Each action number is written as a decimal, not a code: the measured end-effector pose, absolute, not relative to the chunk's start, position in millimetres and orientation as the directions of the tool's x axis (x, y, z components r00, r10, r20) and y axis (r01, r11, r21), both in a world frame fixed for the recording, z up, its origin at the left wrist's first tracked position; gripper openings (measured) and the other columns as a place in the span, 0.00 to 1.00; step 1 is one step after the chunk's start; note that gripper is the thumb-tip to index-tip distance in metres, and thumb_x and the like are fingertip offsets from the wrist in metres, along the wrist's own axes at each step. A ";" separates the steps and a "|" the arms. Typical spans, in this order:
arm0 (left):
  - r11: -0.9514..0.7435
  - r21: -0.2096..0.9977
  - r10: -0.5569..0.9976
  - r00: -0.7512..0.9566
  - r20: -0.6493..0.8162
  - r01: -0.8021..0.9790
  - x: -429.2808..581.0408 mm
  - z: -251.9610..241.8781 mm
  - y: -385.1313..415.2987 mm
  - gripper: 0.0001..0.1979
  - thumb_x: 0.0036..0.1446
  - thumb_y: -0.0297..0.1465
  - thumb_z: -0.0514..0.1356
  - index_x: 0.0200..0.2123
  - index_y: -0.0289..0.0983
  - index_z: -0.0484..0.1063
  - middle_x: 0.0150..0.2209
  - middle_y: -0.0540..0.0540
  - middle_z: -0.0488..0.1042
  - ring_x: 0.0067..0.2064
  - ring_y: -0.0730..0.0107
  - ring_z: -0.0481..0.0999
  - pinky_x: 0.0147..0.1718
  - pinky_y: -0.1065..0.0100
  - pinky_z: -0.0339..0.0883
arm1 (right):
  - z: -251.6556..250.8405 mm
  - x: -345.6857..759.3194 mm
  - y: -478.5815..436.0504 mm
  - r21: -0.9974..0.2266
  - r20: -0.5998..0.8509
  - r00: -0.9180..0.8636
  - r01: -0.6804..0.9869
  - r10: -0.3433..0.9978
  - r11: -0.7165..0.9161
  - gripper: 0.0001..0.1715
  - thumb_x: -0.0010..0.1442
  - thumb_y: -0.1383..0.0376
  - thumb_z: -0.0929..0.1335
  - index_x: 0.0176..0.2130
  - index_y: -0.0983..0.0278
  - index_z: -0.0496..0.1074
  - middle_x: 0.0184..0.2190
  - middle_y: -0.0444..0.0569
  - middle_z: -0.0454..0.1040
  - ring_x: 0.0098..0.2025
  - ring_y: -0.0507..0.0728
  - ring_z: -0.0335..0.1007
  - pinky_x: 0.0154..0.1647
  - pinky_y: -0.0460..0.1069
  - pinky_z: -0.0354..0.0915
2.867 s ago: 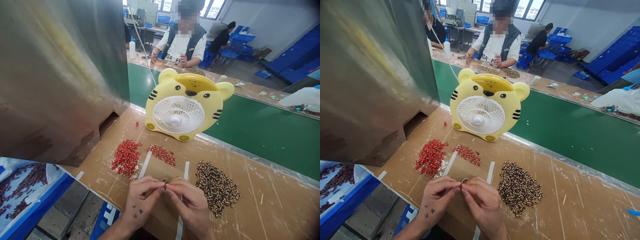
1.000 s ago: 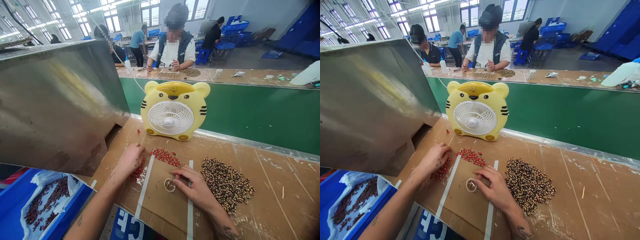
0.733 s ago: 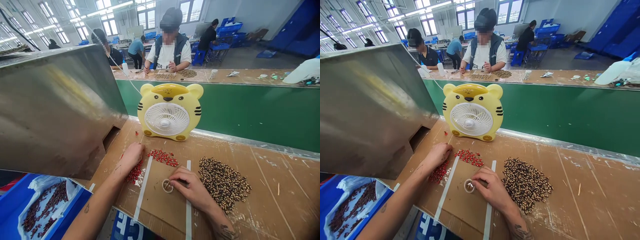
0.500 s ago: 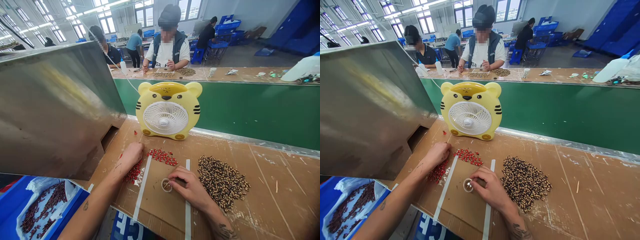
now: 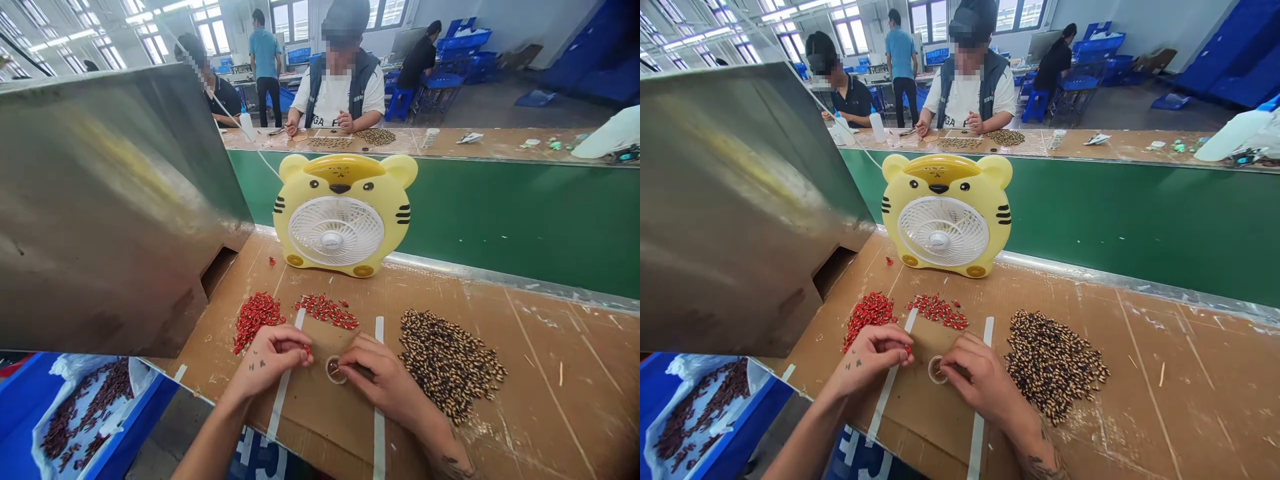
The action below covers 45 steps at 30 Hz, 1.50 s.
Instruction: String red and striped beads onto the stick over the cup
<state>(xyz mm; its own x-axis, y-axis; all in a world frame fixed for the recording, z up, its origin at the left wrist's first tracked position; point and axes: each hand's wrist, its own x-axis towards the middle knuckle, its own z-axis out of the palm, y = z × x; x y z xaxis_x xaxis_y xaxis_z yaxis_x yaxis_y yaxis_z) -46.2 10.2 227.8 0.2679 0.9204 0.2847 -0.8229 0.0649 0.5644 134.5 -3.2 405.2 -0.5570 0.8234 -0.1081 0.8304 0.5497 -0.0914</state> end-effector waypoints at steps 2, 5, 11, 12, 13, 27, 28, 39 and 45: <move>0.089 0.468 0.913 0.260 0.315 -0.879 -33.7 226.1 -2.1 0.07 0.52 0.27 0.69 0.35 0.31 0.80 0.37 0.43 0.74 0.35 0.70 0.79 0.37 0.72 0.71 | 407.6 133.3 -4.9 -0.087 -0.072 -0.577 0.816 0.813 0.572 0.11 0.65 0.60 0.66 0.36 0.61 0.76 0.33 0.40 0.72 0.39 0.38 0.63 0.41 0.38 0.56; 0.182 0.426 0.925 0.301 0.231 -0.886 -23.8 222.5 -12.6 0.11 0.50 0.30 0.72 0.35 0.30 0.80 0.36 0.41 0.76 0.35 0.70 0.79 0.36 0.74 0.71 | 415.6 131.5 -5.7 -0.119 0.002 -0.512 0.853 0.859 0.509 0.12 0.65 0.60 0.65 0.39 0.61 0.77 0.33 0.39 0.73 0.38 0.36 0.66 0.42 0.35 0.60; 0.252 0.457 0.925 0.350 0.144 -0.853 -16.0 215.4 -23.4 0.22 0.50 0.38 0.72 0.39 0.26 0.76 0.32 0.38 0.78 0.33 0.73 0.78 0.36 0.75 0.69 | 430.3 134.5 -1.7 -0.156 -0.149 -0.375 0.923 0.915 0.352 0.19 0.64 0.53 0.65 0.39 0.63 0.79 0.33 0.42 0.73 0.37 0.37 0.67 0.41 0.35 0.60; 0.251 0.464 0.928 0.348 0.136 -0.850 -13.8 215.2 -24.6 0.22 0.49 0.39 0.72 0.39 0.26 0.77 0.32 0.38 0.77 0.33 0.73 0.77 0.36 0.75 0.68 | 430.4 135.1 -1.1 -0.148 -0.186 -0.368 0.927 0.911 0.344 0.19 0.63 0.52 0.66 0.39 0.62 0.79 0.33 0.42 0.73 0.37 0.37 0.67 0.41 0.36 0.60; 0.250 0.475 0.930 0.346 0.125 -0.844 -11.2 215.2 -25.7 0.22 0.49 0.40 0.72 0.39 0.27 0.77 0.32 0.39 0.77 0.33 0.74 0.76 0.36 0.76 0.67 | 429.7 135.4 -0.7 -0.141 -0.211 -0.363 0.930 0.907 0.340 0.18 0.62 0.52 0.67 0.40 0.62 0.79 0.34 0.42 0.74 0.38 0.37 0.67 0.42 0.36 0.60; 0.214 0.438 0.973 0.230 -0.017 -0.873 12.3 224.1 -37.4 0.19 0.47 0.39 0.72 0.37 0.30 0.80 0.31 0.41 0.77 0.32 0.73 0.75 0.34 0.76 0.68 | 413.9 121.4 -6.5 0.072 0.002 -0.780 0.624 0.626 0.778 0.06 0.57 0.73 0.70 0.36 0.64 0.74 0.32 0.42 0.71 0.38 0.41 0.62 0.39 0.39 0.57; 0.196 0.448 0.977 0.211 -0.017 -0.872 14.1 223.7 -37.5 0.19 0.47 0.39 0.72 0.37 0.30 0.80 0.31 0.41 0.77 0.32 0.73 0.76 0.33 0.76 0.69 | 413.5 121.0 -6.5 0.096 0.014 -0.784 0.619 0.621 0.779 0.06 0.57 0.74 0.70 0.36 0.65 0.73 0.31 0.42 0.71 0.37 0.41 0.61 0.39 0.39 0.56; -0.025 0.640 0.997 0.024 0.067 -0.768 16.0 221.8 -38.9 0.15 0.55 0.38 0.66 0.37 0.31 0.81 0.35 0.40 0.77 0.33 0.73 0.76 0.33 0.77 0.70 | 419.7 125.6 -8.8 0.079 0.082 -0.697 0.717 0.713 0.692 0.05 0.57 0.72 0.70 0.35 0.63 0.74 0.29 0.41 0.70 0.35 0.40 0.62 0.38 0.39 0.59; -0.027 0.638 0.998 0.019 0.065 -0.769 14.3 228.8 -39.0 0.15 0.54 0.38 0.65 0.36 0.30 0.80 0.32 0.40 0.76 0.31 0.72 0.74 0.31 0.77 0.68 | 425.9 125.1 -15.4 -0.080 0.136 -0.662 0.734 0.737 0.674 0.07 0.57 0.75 0.69 0.35 0.64 0.74 0.28 0.39 0.71 0.34 0.37 0.65 0.36 0.36 0.61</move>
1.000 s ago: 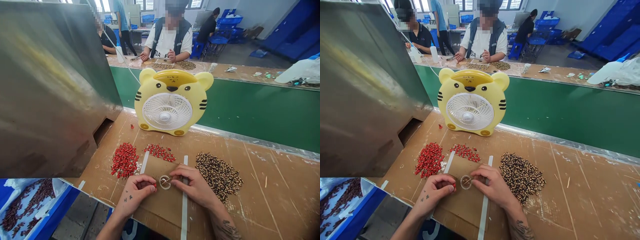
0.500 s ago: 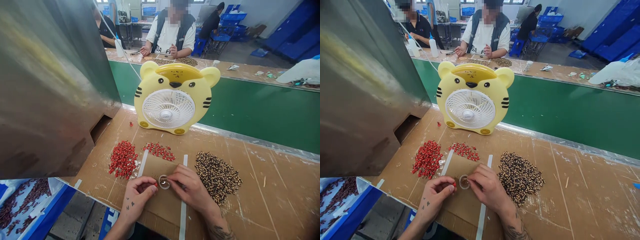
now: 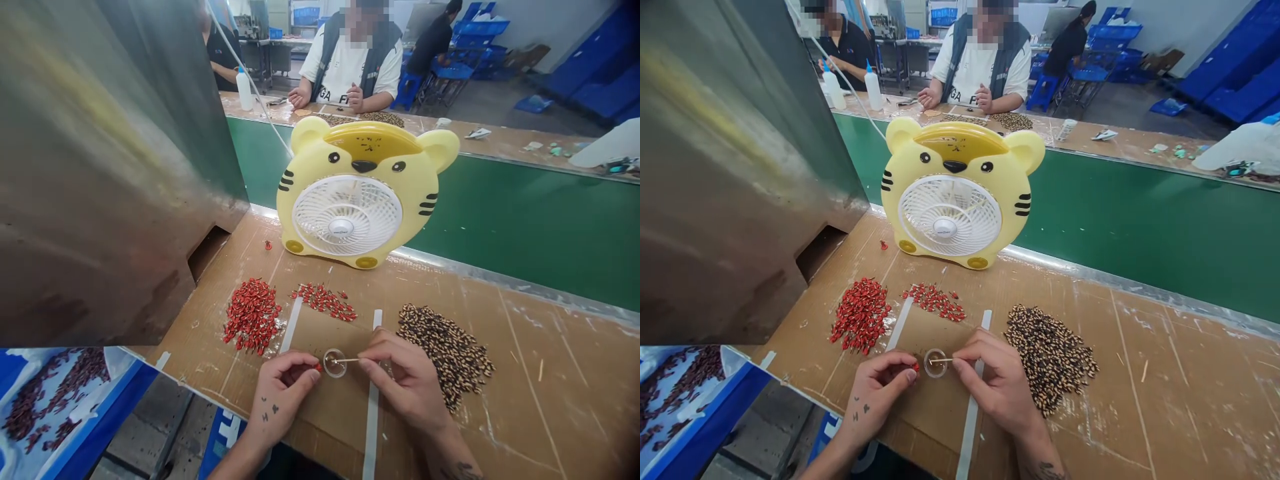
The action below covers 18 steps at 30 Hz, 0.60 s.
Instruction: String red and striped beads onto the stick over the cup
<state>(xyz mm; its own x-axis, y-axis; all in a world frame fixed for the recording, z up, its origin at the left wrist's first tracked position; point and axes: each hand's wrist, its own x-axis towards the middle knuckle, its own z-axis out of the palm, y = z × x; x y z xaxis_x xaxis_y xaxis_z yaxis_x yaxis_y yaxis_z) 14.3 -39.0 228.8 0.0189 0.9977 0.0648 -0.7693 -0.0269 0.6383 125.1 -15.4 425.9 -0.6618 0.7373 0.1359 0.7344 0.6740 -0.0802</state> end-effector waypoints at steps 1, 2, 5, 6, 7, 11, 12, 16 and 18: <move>-0.013 0.630 0.998 0.032 0.060 -0.777 14.9 229.1 -39.3 0.15 0.54 0.38 0.65 0.36 0.30 0.80 0.31 0.40 0.76 0.30 0.73 0.74 0.30 0.77 0.68 | 425.3 125.9 -16.2 -0.104 0.135 -0.660 0.732 0.739 0.673 0.07 0.57 0.75 0.69 0.35 0.64 0.74 0.28 0.39 0.70 0.33 0.38 0.66 0.36 0.36 0.61; 0.005 0.622 0.997 0.050 0.055 -0.783 15.5 229.2 -39.5 0.16 0.54 0.38 0.66 0.36 0.30 0.80 0.31 0.40 0.76 0.30 0.74 0.74 0.30 0.78 0.67 | 424.4 126.6 -16.9 -0.127 0.138 -0.659 0.729 0.739 0.673 0.08 0.57 0.75 0.69 0.35 0.64 0.74 0.28 0.40 0.70 0.33 0.38 0.66 0.36 0.36 0.62; 0.027 0.617 0.995 0.078 0.055 -0.787 16.9 228.8 -40.3 0.16 0.54 0.38 0.66 0.37 0.29 0.80 0.31 0.40 0.76 0.31 0.74 0.72 0.31 0.78 0.66 | 422.0 126.2 -18.4 -0.181 0.141 -0.666 0.710 0.732 0.681 0.10 0.56 0.76 0.68 0.36 0.64 0.74 0.28 0.40 0.71 0.33 0.38 0.67 0.35 0.36 0.62; 0.025 0.616 0.995 0.079 0.061 -0.787 17.1 228.6 -40.4 0.15 0.55 0.37 0.66 0.37 0.29 0.80 0.31 0.39 0.76 0.31 0.74 0.72 0.31 0.78 0.66 | 421.4 125.5 -18.8 -0.194 0.141 -0.666 0.707 0.732 0.680 0.10 0.56 0.77 0.68 0.37 0.63 0.75 0.29 0.40 0.71 0.34 0.38 0.67 0.36 0.35 0.63; 0.018 0.613 0.995 0.075 0.068 -0.790 17.1 228.4 -40.6 0.15 0.55 0.37 0.65 0.37 0.29 0.80 0.31 0.40 0.76 0.31 0.74 0.72 0.31 0.78 0.65 | 421.0 124.7 -19.1 -0.204 0.138 -0.664 0.707 0.735 0.677 0.11 0.56 0.77 0.68 0.37 0.63 0.75 0.29 0.39 0.71 0.34 0.38 0.67 0.36 0.35 0.63; 0.021 0.595 0.993 0.087 0.082 -0.803 16.5 228.1 -41.3 0.14 0.55 0.36 0.66 0.38 0.30 0.81 0.32 0.40 0.76 0.31 0.75 0.72 0.32 0.78 0.66 | 420.0 122.5 -20.3 -0.222 0.124 -0.654 0.715 0.747 0.663 0.12 0.57 0.77 0.68 0.38 0.62 0.74 0.29 0.39 0.72 0.34 0.38 0.68 0.36 0.35 0.64; 0.027 0.595 0.993 0.091 0.078 -0.803 16.3 228.2 -41.4 0.13 0.55 0.36 0.66 0.38 0.31 0.81 0.33 0.40 0.76 0.32 0.75 0.72 0.32 0.78 0.66 | 419.8 122.3 -20.6 -0.222 0.120 -0.652 0.717 0.749 0.660 0.11 0.57 0.76 0.68 0.37 0.62 0.75 0.29 0.39 0.72 0.34 0.38 0.68 0.36 0.35 0.64; 0.036 0.586 0.993 0.094 0.070 -0.810 14.8 230.1 -41.6 0.13 0.54 0.36 0.66 0.37 0.30 0.81 0.31 0.40 0.76 0.30 0.74 0.73 0.31 0.78 0.66 | 419.2 121.1 -20.6 -0.212 0.109 -0.658 0.717 0.745 0.665 0.09 0.57 0.76 0.68 0.36 0.64 0.75 0.29 0.41 0.72 0.34 0.38 0.68 0.36 0.36 0.63; 0.037 0.587 0.993 0.095 0.069 -0.809 14.3 231.1 -41.6 0.14 0.54 0.36 0.66 0.36 0.30 0.81 0.31 0.40 0.76 0.30 0.74 0.73 0.31 0.78 0.67 | 418.8 120.9 -20.2 -0.204 0.111 -0.660 0.717 0.743 0.667 0.09 0.57 0.76 0.68 0.36 0.64 0.75 0.28 0.40 0.72 0.34 0.38 0.68 0.36 0.36 0.63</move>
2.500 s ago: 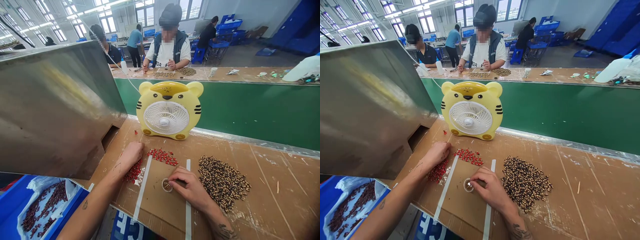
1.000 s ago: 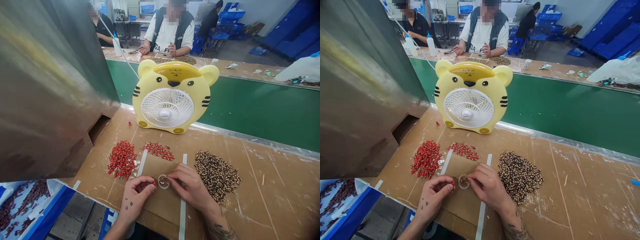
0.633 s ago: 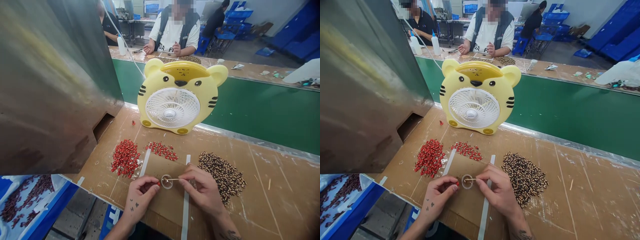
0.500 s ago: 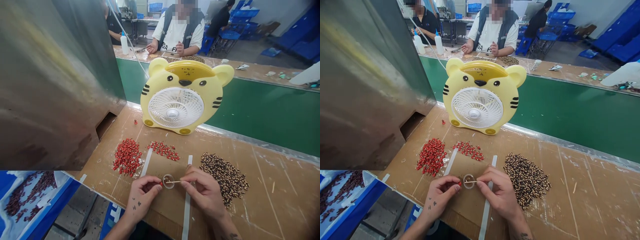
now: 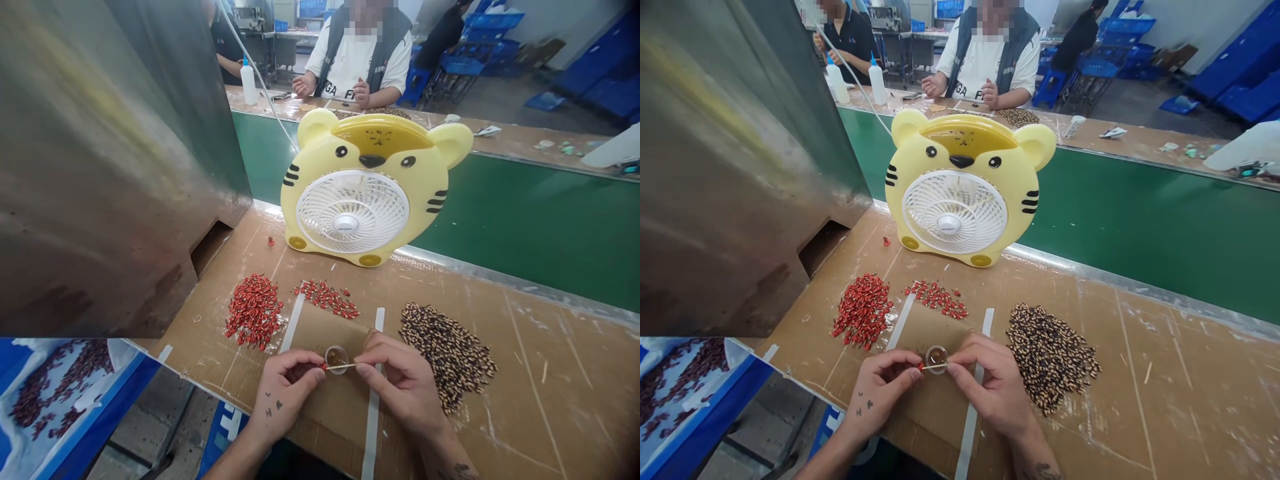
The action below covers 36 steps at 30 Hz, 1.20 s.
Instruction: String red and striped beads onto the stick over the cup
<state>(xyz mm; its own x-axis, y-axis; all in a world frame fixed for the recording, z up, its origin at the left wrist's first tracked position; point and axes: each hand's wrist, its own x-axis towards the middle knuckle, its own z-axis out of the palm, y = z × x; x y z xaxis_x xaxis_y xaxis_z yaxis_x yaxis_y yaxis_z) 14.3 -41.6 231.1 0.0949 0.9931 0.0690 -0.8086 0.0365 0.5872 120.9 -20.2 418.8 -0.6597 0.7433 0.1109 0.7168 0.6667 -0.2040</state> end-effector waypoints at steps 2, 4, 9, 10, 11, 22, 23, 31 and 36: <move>0.027 0.600 0.994 0.085 0.070 -0.800 14.1 231.3 -41.9 0.14 0.54 0.37 0.66 0.36 0.30 0.81 0.32 0.40 0.76 0.30 0.73 0.74 0.30 0.78 0.67 | 418.3 121.5 -19.8 -0.195 0.105 -0.656 0.723 0.747 0.663 0.09 0.57 0.75 0.68 0.36 0.63 0.75 0.29 0.40 0.72 0.34 0.38 0.68 0.36 0.35 0.63; 0.022 0.603 0.994 0.082 0.072 -0.797 14.2 230.9 -42.3 0.15 0.54 0.38 0.66 0.36 0.30 0.81 0.31 0.39 0.76 0.30 0.74 0.73 0.30 0.78 0.66 | 417.8 122.6 -19.7 -0.190 0.092 -0.651 0.731 0.753 0.655 0.09 0.57 0.75 0.68 0.36 0.63 0.75 0.29 0.40 0.72 0.35 0.38 0.68 0.37 0.35 0.64; 0.024 0.601 0.993 0.089 0.078 -0.799 14.3 229.9 -42.5 0.15 0.55 0.38 0.66 0.36 0.30 0.81 0.32 0.40 0.76 0.31 0.75 0.73 0.31 0.79 0.66 | 417.8 123.1 -19.5 -0.183 0.091 -0.655 0.729 0.750 0.659 0.11 0.58 0.75 0.68 0.38 0.61 0.75 0.30 0.38 0.72 0.35 0.37 0.67 0.38 0.34 0.63; 0.021 0.598 0.993 0.084 0.079 -0.801 14.3 229.9 -42.5 0.14 0.55 0.37 0.66 0.36 0.30 0.81 0.32 0.40 0.76 0.31 0.76 0.73 0.31 0.79 0.66 | 418.3 122.9 -19.4 -0.182 0.093 -0.656 0.728 0.749 0.661 0.11 0.58 0.75 0.68 0.38 0.61 0.75 0.30 0.37 0.72 0.35 0.37 0.67 0.38 0.34 0.63; 0.022 0.595 0.993 0.085 0.077 -0.803 14.3 229.9 -42.5 0.14 0.55 0.37 0.66 0.36 0.30 0.81 0.31 0.40 0.76 0.30 0.76 0.73 0.30 0.79 0.66 | 418.9 122.9 -19.2 -0.184 0.096 -0.655 0.728 0.749 0.660 0.11 0.57 0.75 0.68 0.37 0.61 0.75 0.30 0.38 0.72 0.35 0.37 0.67 0.37 0.34 0.63; 0.101 0.508 0.986 0.154 0.064 -0.855 14.4 224.0 -40.8 0.17 0.54 0.39 0.68 0.38 0.28 0.79 0.31 0.39 0.77 0.30 0.75 0.75 0.32 0.77 0.68 | 421.8 125.7 -17.0 -0.215 0.114 -0.660 0.713 0.743 0.667 0.11 0.57 0.76 0.68 0.37 0.62 0.74 0.29 0.39 0.70 0.35 0.38 0.66 0.37 0.36 0.62; 0.110 0.487 0.985 0.161 0.064 -0.866 15.6 221.8 -40.6 0.17 0.54 0.39 0.68 0.38 0.28 0.79 0.31 0.39 0.77 0.30 0.75 0.75 0.32 0.77 0.68 | 421.9 125.5 -17.3 -0.213 0.113 -0.662 0.712 0.741 0.669 0.11 0.57 0.76 0.68 0.37 0.62 0.74 0.29 0.39 0.70 0.35 0.38 0.66 0.37 0.36 0.62; -0.015 0.072 0.974 0.002 0.228 -0.997 27.5 206.0 -40.2 0.05 0.58 0.29 0.67 0.38 0.36 0.79 0.35 0.45 0.75 0.37 0.75 0.75 0.39 0.74 0.66 | 422.8 125.6 -13.3 0.062 0.093 -0.683 0.731 0.725 0.680 0.05 0.57 0.74 0.70 0.33 0.64 0.73 0.28 0.40 0.69 0.33 0.40 0.61 0.36 0.39 0.58; -0.086 -0.086 0.951 -0.108 0.290 -0.993 23.6 210.5 -40.1 0.06 0.60 0.24 0.64 0.40 0.38 0.79 0.35 0.46 0.75 0.38 0.77 0.75 0.41 0.74 0.66 | 413.8 122.6 -11.4 0.177 0.030 -0.739 0.667 0.673 0.724 0.04 0.57 0.71 0.71 0.35 0.64 0.73 0.29 0.42 0.69 0.35 0.41 0.60 0.38 0.39 0.58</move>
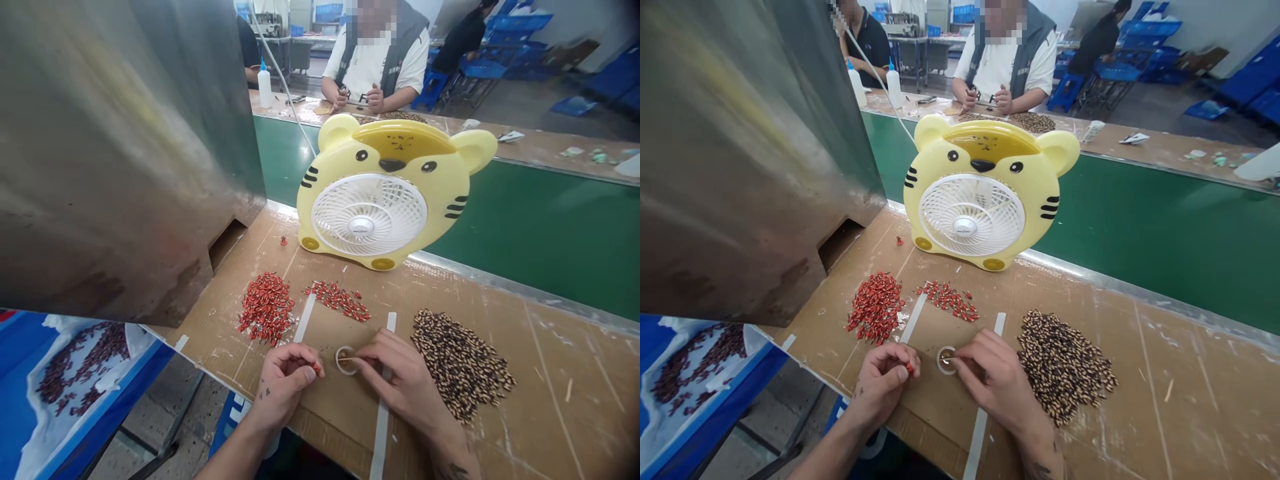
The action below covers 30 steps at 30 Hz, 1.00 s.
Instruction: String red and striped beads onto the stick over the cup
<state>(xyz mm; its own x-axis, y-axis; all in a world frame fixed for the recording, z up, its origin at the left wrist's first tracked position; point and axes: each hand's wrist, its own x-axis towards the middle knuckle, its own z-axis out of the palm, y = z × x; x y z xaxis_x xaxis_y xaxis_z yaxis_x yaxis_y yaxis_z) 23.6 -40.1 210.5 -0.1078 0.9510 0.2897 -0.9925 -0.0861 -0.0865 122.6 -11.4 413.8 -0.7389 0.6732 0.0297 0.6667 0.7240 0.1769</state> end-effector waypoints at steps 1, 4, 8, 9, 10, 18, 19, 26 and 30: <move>-0.088 -0.103 0.949 -0.115 0.293 -0.991 22.9 210.9 -40.3 0.07 0.60 0.24 0.64 0.40 0.38 0.79 0.35 0.46 0.75 0.38 0.77 0.75 0.41 0.74 0.66 | 414.0 123.4 -11.3 0.192 0.031 -0.729 0.676 0.684 0.711 0.05 0.57 0.71 0.71 0.36 0.64 0.73 0.29 0.41 0.68 0.35 0.41 0.60 0.38 0.38 0.58; -0.077 -0.143 0.946 -0.118 0.301 -0.987 22.1 210.8 -40.4 0.07 0.60 0.24 0.65 0.41 0.39 0.80 0.36 0.46 0.76 0.38 0.77 0.75 0.41 0.74 0.66 | 424.2 130.5 -10.5 0.247 0.102 -0.654 0.746 0.749 0.618 0.05 0.60 0.68 0.70 0.39 0.62 0.73 0.31 0.40 0.69 0.36 0.39 0.61 0.39 0.37 0.59; -0.067 -0.154 0.948 -0.111 0.299 -0.986 21.7 210.9 -39.5 0.06 0.58 0.24 0.66 0.40 0.38 0.80 0.35 0.46 0.76 0.39 0.77 0.74 0.42 0.73 0.65 | 456.4 149.2 -5.6 0.340 0.181 -0.182 0.934 0.966 0.112 0.21 0.59 0.45 0.65 0.39 0.54 0.78 0.42 0.38 0.74 0.45 0.47 0.68 0.51 0.46 0.64; -0.069 -0.165 0.948 -0.116 0.297 -0.984 21.4 211.0 -39.4 0.06 0.58 0.24 0.66 0.40 0.38 0.80 0.35 0.46 0.76 0.38 0.77 0.75 0.42 0.73 0.65 | 465.0 153.8 -3.7 0.390 0.151 -0.036 0.920 0.988 -0.026 0.26 0.57 0.42 0.63 0.42 0.53 0.78 0.46 0.38 0.74 0.49 0.51 0.68 0.57 0.52 0.63; -0.067 -0.174 0.949 -0.117 0.292 -0.982 21.2 211.0 -39.6 0.06 0.58 0.24 0.66 0.39 0.38 0.80 0.35 0.46 0.76 0.38 0.78 0.75 0.42 0.74 0.65 | 472.5 157.5 -1.6 0.451 0.122 0.081 0.883 0.989 -0.128 0.29 0.56 0.41 0.61 0.46 0.53 0.77 0.50 0.38 0.73 0.53 0.55 0.66 0.62 0.56 0.61; -0.033 -0.158 0.966 -0.072 0.249 -0.987 23.6 207.0 -43.7 0.05 0.55 0.27 0.69 0.37 0.35 0.79 0.34 0.45 0.76 0.38 0.76 0.75 0.42 0.72 0.65 | 485.0 146.7 8.3 0.658 0.040 0.392 0.683 0.919 -0.319 0.24 0.61 0.50 0.59 0.48 0.54 0.75 0.50 0.39 0.73 0.53 0.55 0.67 0.58 0.51 0.61; -0.031 -0.155 0.967 -0.069 0.246 -0.987 23.6 206.9 -43.9 0.06 0.55 0.28 0.70 0.36 0.35 0.79 0.34 0.45 0.76 0.37 0.76 0.75 0.42 0.72 0.65 | 484.4 144.5 8.6 0.663 0.038 0.399 0.676 0.916 -0.322 0.24 0.61 0.50 0.58 0.47 0.54 0.75 0.50 0.39 0.73 0.52 0.55 0.67 0.57 0.51 0.61; -0.006 -0.137 0.970 -0.040 0.240 -0.991 23.1 206.2 -42.2 0.09 0.53 0.32 0.71 0.36 0.34 0.79 0.34 0.44 0.76 0.37 0.75 0.75 0.42 0.72 0.65 | 486.4 142.6 9.3 0.647 0.000 0.385 0.704 0.923 -0.293 0.28 0.55 0.46 0.57 0.45 0.53 0.75 0.49 0.38 0.74 0.52 0.53 0.69 0.56 0.49 0.60; -0.002 -0.138 0.970 -0.036 0.242 -0.990 24.0 204.7 -42.2 0.10 0.52 0.33 0.72 0.36 0.34 0.79 0.34 0.44 0.76 0.37 0.76 0.75 0.42 0.72 0.64 | 489.0 141.1 2.6 0.508 0.065 0.370 0.787 0.927 -0.350 0.38 0.42 0.37 0.59 0.42 0.54 0.75 0.48 0.38 0.74 0.50 0.53 0.69 0.56 0.49 0.61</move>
